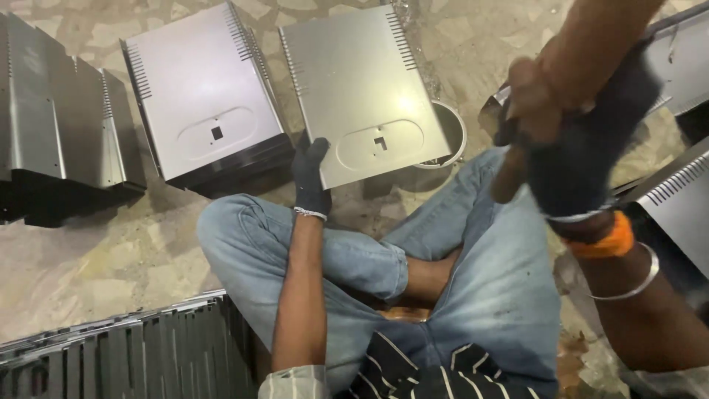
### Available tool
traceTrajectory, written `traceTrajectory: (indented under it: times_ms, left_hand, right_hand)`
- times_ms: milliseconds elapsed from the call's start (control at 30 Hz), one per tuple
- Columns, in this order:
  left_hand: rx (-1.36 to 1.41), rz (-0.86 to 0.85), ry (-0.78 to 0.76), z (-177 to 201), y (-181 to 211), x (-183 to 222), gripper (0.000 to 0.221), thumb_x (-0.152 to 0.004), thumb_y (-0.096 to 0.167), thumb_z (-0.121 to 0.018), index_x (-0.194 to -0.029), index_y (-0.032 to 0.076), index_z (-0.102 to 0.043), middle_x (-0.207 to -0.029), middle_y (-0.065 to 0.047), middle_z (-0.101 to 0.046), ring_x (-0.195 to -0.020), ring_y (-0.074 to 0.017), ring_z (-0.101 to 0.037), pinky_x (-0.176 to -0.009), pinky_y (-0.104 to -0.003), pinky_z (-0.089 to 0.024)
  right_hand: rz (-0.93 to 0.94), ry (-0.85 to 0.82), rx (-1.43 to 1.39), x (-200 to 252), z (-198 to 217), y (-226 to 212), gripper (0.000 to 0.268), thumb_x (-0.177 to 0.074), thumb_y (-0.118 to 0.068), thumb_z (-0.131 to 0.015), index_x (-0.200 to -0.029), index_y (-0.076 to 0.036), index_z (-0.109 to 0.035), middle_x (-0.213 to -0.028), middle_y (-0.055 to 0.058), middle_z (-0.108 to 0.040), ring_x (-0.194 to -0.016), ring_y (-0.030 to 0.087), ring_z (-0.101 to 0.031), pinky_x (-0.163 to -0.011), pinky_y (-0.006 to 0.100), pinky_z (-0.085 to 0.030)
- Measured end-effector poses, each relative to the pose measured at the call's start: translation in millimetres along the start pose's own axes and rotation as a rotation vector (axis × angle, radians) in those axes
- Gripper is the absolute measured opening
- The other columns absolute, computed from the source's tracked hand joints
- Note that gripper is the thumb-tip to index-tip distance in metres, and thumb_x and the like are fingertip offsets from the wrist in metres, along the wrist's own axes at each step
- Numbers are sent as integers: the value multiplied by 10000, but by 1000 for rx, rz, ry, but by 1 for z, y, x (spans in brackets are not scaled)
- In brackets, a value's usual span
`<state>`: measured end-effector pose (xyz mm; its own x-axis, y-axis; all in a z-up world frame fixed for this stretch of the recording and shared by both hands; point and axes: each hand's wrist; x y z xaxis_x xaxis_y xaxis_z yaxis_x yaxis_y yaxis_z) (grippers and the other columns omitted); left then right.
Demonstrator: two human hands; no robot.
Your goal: The person assembles metal enclosures by hammering panels together on the floor.
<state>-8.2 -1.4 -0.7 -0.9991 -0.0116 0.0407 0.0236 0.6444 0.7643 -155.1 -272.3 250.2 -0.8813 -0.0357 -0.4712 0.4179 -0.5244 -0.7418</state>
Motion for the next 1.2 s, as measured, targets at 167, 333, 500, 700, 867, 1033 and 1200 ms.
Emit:
traceTrajectory:
  times_ms: [167,333,500,700,867,1033,1200]
  left_hand:
    - [-1,4,13,-9,8,7,542,-895,86,-689,-1413,-26,-572,-1159,-78,-684,-985,-167,-654,-862,-304,-552]
    - [37,-10,-14,-2,3,8,545,-906,100,-694,-1414,-37,-556,-1207,-84,-680,-1047,-180,-655,-923,-312,-547]
    - [-32,-11,-24,-5,8,5,547,-918,136,-687,-1418,-44,-557,-1194,-113,-682,-1024,-209,-659,-895,-337,-548]
    - [-38,-14,32,-2,-1,5,557,-892,113,-715,-1409,-33,-569,-1199,-100,-678,-1020,-198,-649,-893,-330,-542]
    - [-6,-25,12,-10,11,9,534,-901,113,-712,-1400,-21,-575,-1185,-90,-676,-1018,-189,-650,-897,-328,-542]
    - [-4,-18,-20,-9,11,10,497,-911,131,-680,-1377,-16,-590,-1156,-73,-692,-995,-175,-664,-881,-315,-547]
    - [28,-4,34,-6,19,17,472,-906,134,-677,-1357,4,-619,-1054,-24,-667,-918,-139,-636,-811,-304,-529]
  right_hand:
    - [-422,-159,173,30,-41,31,304,-878,-225,-697,-1018,26,-598,-647,40,-627,-519,155,-630,-454,321,-518]
    - [-875,-360,67,6,-25,-17,340,-852,-289,-749,-908,17,-613,-541,64,-581,-397,194,-568,-372,357,-446]
    - [14,-69,90,-19,31,-16,286,-1062,-320,-647,-1122,-41,-665,-878,93,-703,-726,151,-694,-643,259,-596]
    - [-149,-59,325,37,-31,33,613,-884,-318,-666,-1389,14,-563,-897,146,-699,-819,231,-689,-752,366,-558]
    - [-649,-409,297,12,-40,6,501,-847,-358,-743,-1122,43,-624,-691,149,-645,-561,224,-621,-503,380,-488]
    - [-732,-327,-32,-30,-21,11,565,-910,-387,-740,-908,168,-638,-559,110,-570,-387,179,-543,-352,334,-426]
    - [-89,-305,323,-85,-19,141,271,-916,-130,-736,-1146,4,-688,-757,105,-658,-595,208,-643,-524,344,-528]
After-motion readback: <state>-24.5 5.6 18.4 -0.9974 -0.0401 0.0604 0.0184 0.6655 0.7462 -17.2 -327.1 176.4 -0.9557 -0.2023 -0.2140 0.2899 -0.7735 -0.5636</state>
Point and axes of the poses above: each hand's wrist, its own x-axis away from the middle knuckle, its own z-axis out of the back of the hand, y = z × x
